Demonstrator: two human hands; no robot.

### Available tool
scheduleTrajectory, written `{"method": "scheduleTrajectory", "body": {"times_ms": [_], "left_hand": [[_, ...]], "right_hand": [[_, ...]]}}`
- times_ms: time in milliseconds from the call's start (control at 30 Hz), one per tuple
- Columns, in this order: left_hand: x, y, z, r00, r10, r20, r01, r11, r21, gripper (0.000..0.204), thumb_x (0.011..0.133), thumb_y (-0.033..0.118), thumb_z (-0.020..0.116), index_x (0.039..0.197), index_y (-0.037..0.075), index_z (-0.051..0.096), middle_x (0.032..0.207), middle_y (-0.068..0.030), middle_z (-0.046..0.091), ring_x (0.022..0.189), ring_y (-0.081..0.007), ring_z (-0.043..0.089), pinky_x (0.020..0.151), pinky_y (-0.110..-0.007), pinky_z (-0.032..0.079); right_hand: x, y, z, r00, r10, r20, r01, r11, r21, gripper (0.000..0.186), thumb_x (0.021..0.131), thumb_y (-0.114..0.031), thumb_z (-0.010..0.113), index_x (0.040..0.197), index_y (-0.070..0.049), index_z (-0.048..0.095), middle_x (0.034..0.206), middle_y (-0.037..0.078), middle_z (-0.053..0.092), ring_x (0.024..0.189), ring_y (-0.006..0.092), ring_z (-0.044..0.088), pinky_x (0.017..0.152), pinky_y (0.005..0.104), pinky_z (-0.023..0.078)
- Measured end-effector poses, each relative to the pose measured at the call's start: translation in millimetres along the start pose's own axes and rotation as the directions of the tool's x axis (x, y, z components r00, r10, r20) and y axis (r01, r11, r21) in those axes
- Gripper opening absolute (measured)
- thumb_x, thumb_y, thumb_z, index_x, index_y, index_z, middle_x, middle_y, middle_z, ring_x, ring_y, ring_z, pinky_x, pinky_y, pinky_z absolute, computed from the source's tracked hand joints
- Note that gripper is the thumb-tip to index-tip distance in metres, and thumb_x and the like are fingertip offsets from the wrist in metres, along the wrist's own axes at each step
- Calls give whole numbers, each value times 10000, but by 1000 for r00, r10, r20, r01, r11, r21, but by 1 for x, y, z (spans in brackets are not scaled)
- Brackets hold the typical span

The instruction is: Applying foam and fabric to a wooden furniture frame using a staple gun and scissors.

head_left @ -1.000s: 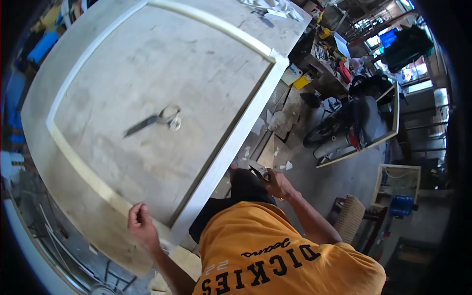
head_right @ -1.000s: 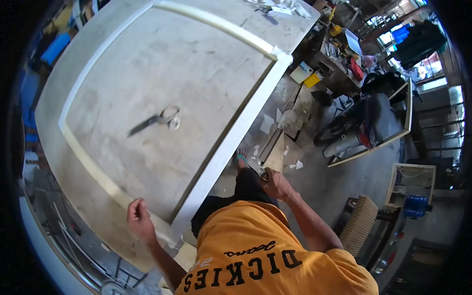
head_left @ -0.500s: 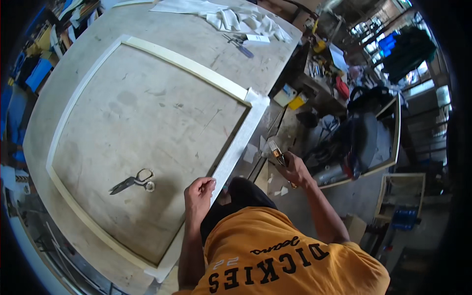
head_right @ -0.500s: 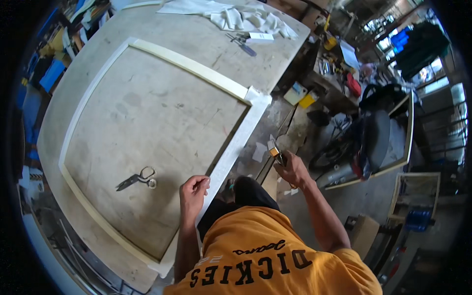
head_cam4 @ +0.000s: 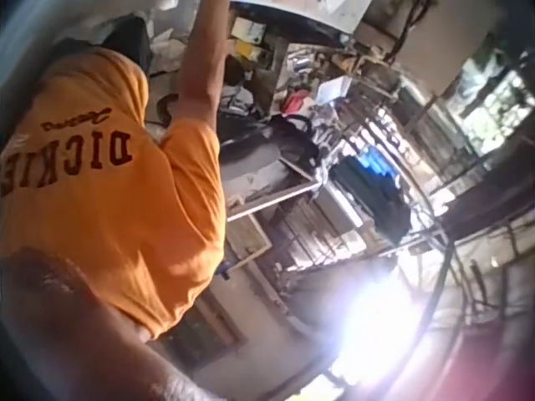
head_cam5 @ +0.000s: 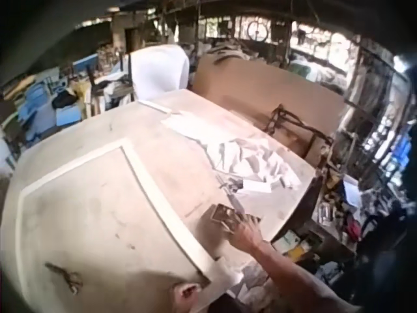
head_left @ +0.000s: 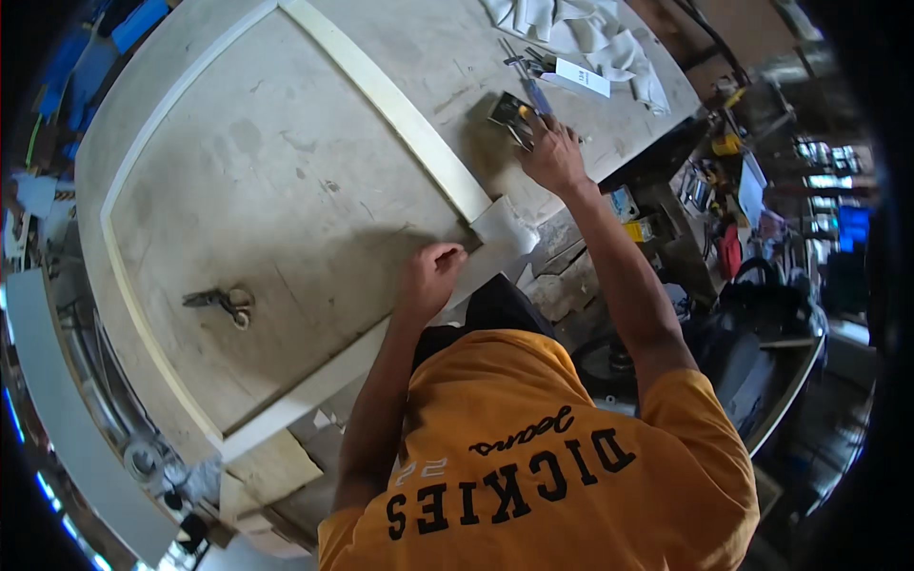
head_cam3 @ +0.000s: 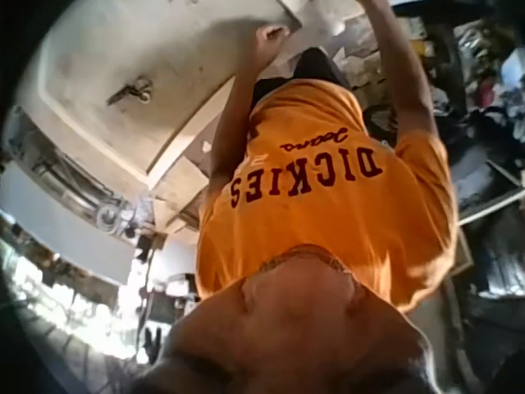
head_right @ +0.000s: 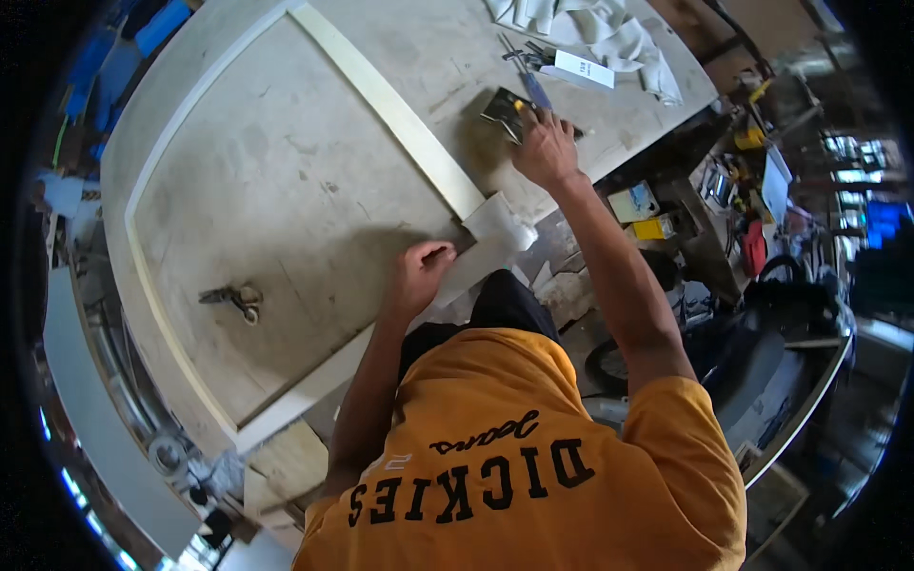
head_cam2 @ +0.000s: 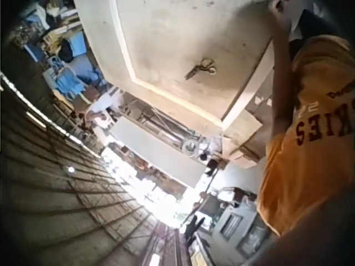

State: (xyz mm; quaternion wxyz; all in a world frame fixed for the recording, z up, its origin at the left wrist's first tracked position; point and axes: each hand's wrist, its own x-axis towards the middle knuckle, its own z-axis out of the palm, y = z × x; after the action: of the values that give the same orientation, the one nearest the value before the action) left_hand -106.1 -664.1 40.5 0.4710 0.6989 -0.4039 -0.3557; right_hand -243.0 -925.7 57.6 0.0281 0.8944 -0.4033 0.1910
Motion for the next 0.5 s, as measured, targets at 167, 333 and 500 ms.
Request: {"method": "scheduleTrajectory", "body": {"times_ms": [167, 333, 500], "left_hand": [[23, 5, 48, 963, -257, -81, 264, 960, 95, 268, 904, 249, 702, 992, -2, 727, 713, -70, 660, 622, -178, 555, 621, -335, 479], [36, 21, 61, 926, -360, -115, 365, 931, 28, 235, 883, 182, 738, 1001, -20, 738, 759, -48, 700, 651, -128, 592, 625, -281, 490], [41, 21, 57, 877, -464, -128, 446, 883, -148, 200, 867, 140, 759, 981, -24, 751, 771, -38, 713, 658, -99, 598, 619, -247, 486]], "right_hand": [[-12, 10, -20, 882, -115, 458, -155, 845, 511, 248, 927, -244, 623, 1062, -50, 699, 891, 113, 706, 759, 288, 641, 739, 361, 510], [-31, 20, -7, 642, -298, 706, -368, 689, 625, 167, 919, -189, 653, 1002, -54, 708, 844, 61, 680, 697, 195, 576, 689, 320, 469], [-14, 16, -7, 525, -354, 774, -391, 707, 589, 147, 918, -175, 669, 939, -35, 708, 772, 41, 629, 649, 167, 510, 632, 300, 429]]}}
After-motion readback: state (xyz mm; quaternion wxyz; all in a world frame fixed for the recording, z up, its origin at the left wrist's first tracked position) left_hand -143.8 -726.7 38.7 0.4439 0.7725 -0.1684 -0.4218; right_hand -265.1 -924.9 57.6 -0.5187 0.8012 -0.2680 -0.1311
